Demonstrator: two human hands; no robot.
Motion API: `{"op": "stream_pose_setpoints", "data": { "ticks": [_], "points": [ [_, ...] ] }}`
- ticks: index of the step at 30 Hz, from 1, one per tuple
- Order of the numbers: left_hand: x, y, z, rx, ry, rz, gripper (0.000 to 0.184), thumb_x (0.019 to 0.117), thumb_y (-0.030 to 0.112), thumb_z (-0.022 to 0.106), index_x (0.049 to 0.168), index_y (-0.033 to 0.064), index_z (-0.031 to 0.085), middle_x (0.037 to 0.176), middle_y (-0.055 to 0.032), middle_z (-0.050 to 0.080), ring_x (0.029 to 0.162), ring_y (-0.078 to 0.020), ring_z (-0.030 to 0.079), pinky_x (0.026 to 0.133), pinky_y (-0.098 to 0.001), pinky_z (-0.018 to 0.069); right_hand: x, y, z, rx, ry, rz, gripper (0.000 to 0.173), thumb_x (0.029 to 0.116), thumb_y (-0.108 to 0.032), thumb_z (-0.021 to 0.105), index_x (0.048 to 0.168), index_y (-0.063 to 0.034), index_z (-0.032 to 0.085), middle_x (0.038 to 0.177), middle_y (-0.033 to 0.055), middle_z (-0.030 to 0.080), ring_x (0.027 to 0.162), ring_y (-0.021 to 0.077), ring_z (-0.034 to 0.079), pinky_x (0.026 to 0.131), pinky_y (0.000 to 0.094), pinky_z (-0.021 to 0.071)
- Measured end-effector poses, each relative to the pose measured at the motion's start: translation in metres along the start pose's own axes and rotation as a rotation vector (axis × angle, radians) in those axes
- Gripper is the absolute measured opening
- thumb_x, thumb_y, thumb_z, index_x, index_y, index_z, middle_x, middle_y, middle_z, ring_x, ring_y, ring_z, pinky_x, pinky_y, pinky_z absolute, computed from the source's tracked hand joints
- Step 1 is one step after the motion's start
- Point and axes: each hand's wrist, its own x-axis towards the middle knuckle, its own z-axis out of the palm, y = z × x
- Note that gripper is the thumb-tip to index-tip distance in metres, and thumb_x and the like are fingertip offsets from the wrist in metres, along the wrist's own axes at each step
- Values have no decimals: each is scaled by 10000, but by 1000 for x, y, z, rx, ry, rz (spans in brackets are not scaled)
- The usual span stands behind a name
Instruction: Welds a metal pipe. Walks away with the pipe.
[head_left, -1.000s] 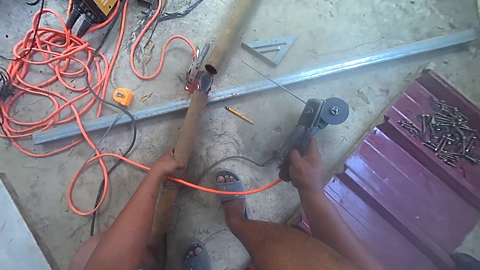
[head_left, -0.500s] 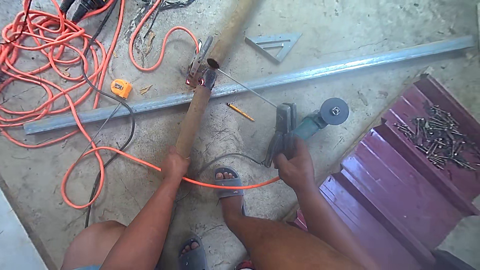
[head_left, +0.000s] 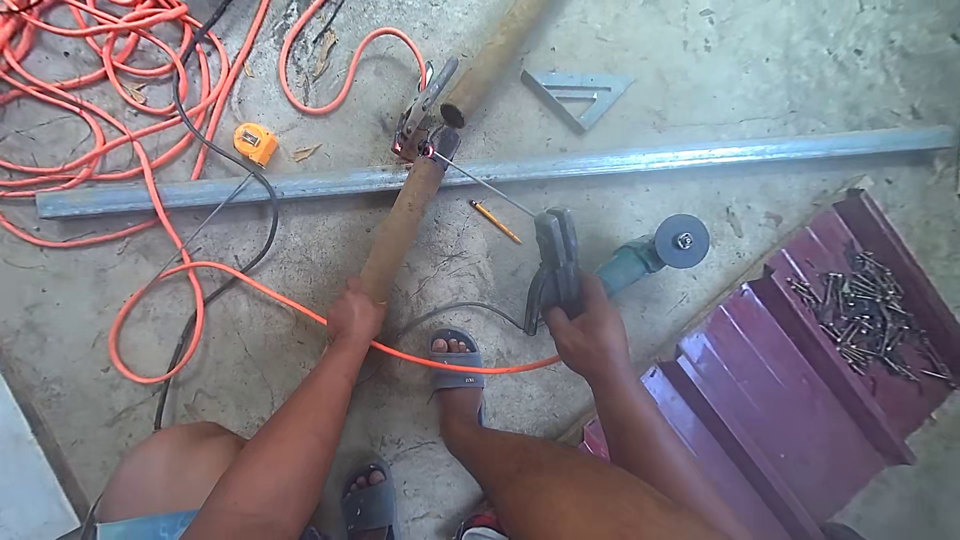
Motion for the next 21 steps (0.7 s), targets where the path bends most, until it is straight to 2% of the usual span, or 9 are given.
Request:
{"op": "stream_pose_setpoints", "data": {
  "ticks": [5,18,21],
  "points": [
    [0,1,0,-6,0,-2,726,858,446,782,1404,75,481,1244,-200,677,1099,-389,700,881,-600,563,1,-4,-1,-35,-10,6,516,917,-246,616,1387,-54,525,807,50,644,652,136,621,623,382,533],
    [-2,1,5,-21,36,12,749,842,428,806,1421,80,483,1283,-214,651,1105,-406,689,877,-610,564,-3,-18,-12,-130,-28,18,490,941,-237,623,1400,-89,533,817,83,662,708,213,651,643,471,531],
    [-3,0,7,-32,47,25,752,846,414,810,1431,73,484,1301,-231,630,1099,-425,683,878,-624,555,-3,-17,-13,-145,-26,1,465,923,-240,627,1356,-94,542,792,74,647,687,219,649,615,479,528]
  ]
}}
